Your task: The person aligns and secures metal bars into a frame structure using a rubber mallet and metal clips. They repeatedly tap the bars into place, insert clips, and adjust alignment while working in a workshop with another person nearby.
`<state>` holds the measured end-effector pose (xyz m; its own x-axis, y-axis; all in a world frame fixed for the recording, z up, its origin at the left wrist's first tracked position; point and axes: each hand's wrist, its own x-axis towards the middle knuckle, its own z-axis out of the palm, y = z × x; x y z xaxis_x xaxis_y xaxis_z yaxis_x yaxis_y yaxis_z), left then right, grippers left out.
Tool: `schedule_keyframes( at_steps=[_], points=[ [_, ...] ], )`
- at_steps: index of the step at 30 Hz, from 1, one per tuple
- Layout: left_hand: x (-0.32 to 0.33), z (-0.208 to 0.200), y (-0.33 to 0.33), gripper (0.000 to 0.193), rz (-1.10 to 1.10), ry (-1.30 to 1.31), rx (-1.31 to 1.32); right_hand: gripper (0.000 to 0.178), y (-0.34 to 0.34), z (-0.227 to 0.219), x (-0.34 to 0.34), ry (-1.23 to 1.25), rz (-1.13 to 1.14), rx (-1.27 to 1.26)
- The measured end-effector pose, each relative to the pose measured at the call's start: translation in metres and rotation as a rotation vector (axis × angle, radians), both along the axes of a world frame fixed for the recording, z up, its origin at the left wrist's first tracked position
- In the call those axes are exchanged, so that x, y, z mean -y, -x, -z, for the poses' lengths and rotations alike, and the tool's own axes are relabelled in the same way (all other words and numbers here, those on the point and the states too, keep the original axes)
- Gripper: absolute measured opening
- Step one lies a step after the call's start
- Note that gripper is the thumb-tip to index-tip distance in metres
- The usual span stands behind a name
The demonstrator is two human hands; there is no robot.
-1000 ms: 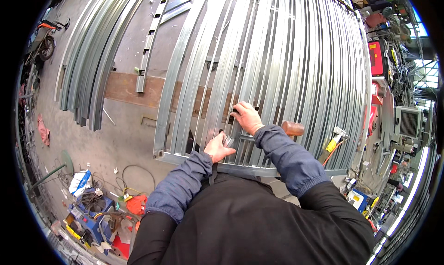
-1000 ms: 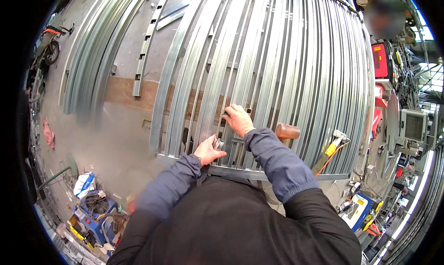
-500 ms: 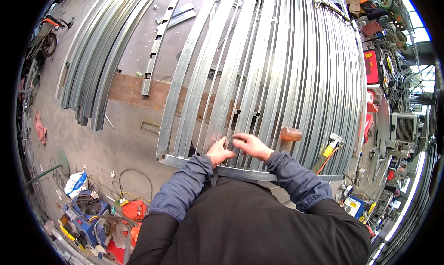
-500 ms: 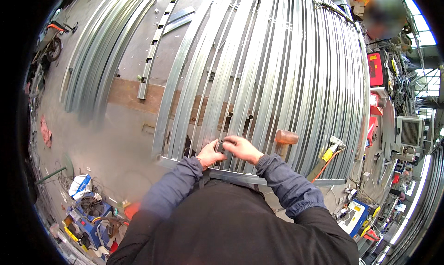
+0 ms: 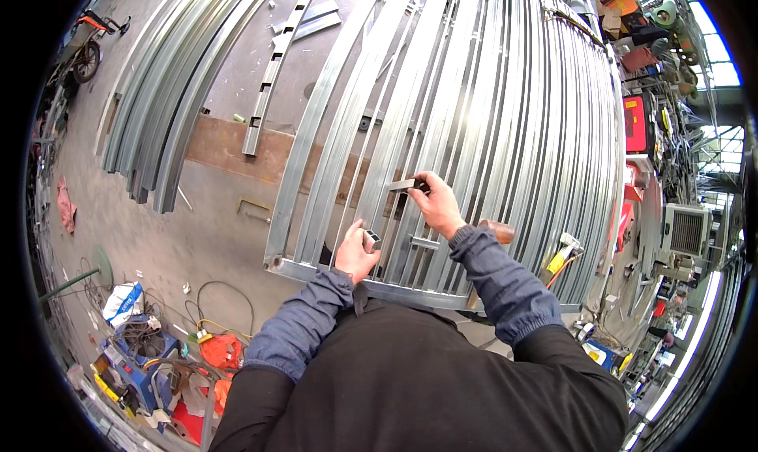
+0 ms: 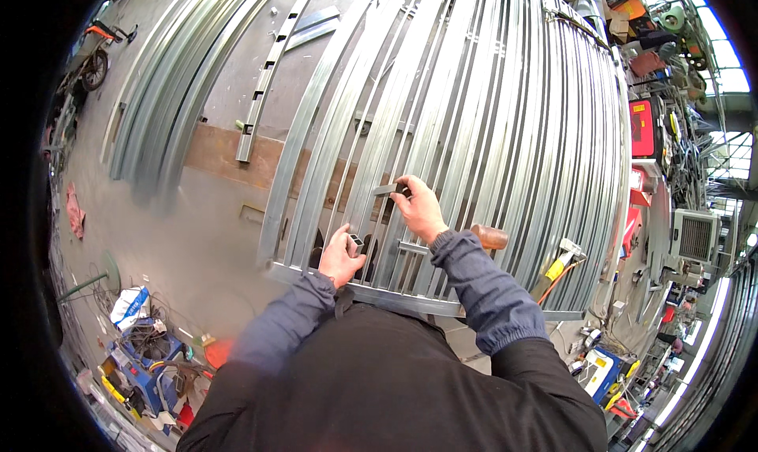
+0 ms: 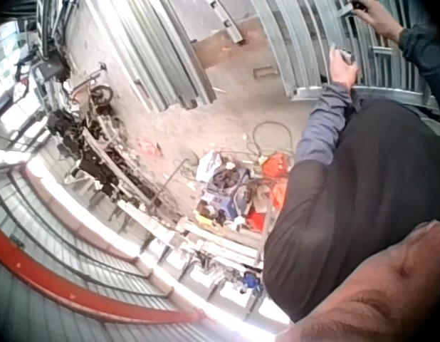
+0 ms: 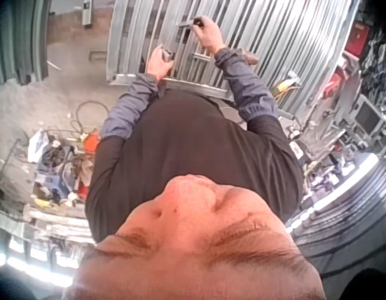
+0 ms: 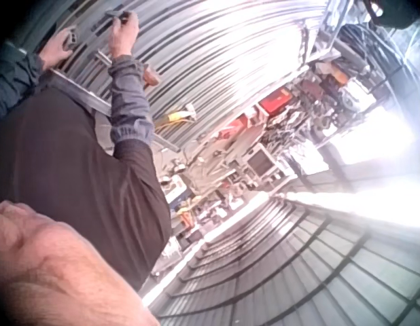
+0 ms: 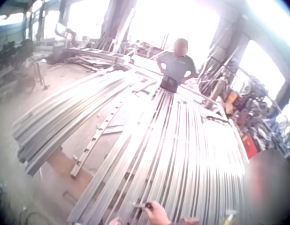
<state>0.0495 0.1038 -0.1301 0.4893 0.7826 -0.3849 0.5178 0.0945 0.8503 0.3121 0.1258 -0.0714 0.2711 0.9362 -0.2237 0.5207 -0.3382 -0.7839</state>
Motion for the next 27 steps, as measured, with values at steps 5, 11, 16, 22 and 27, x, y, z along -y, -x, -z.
schedule_keyframes(
  at_steps=[5,11,16,22,27],
  points=[
    [0.014,-0.003,0.0,0.039,0.168,0.095,-0.147,0.029,0.001,0.023,-0.005,-0.087,-0.125,0.207],
    [0.026,0.005,-0.004,0.044,0.247,0.05,-0.175,0.029,0.006,0.023,-0.006,-0.062,-0.207,0.261],
    [0.027,0.004,-0.007,0.043,0.243,0.036,-0.159,0.027,0.013,0.026,-0.016,-0.107,-0.321,0.344],
    [0.028,0.0,-0.007,0.043,0.197,0.036,-0.161,0.024,0.015,0.031,-0.018,-0.003,-0.237,0.228],
    [0.022,0.001,-0.003,0.045,0.221,0.027,-0.158,0.029,0.017,0.047,-0.015,-0.045,-0.397,0.536]
  ],
)
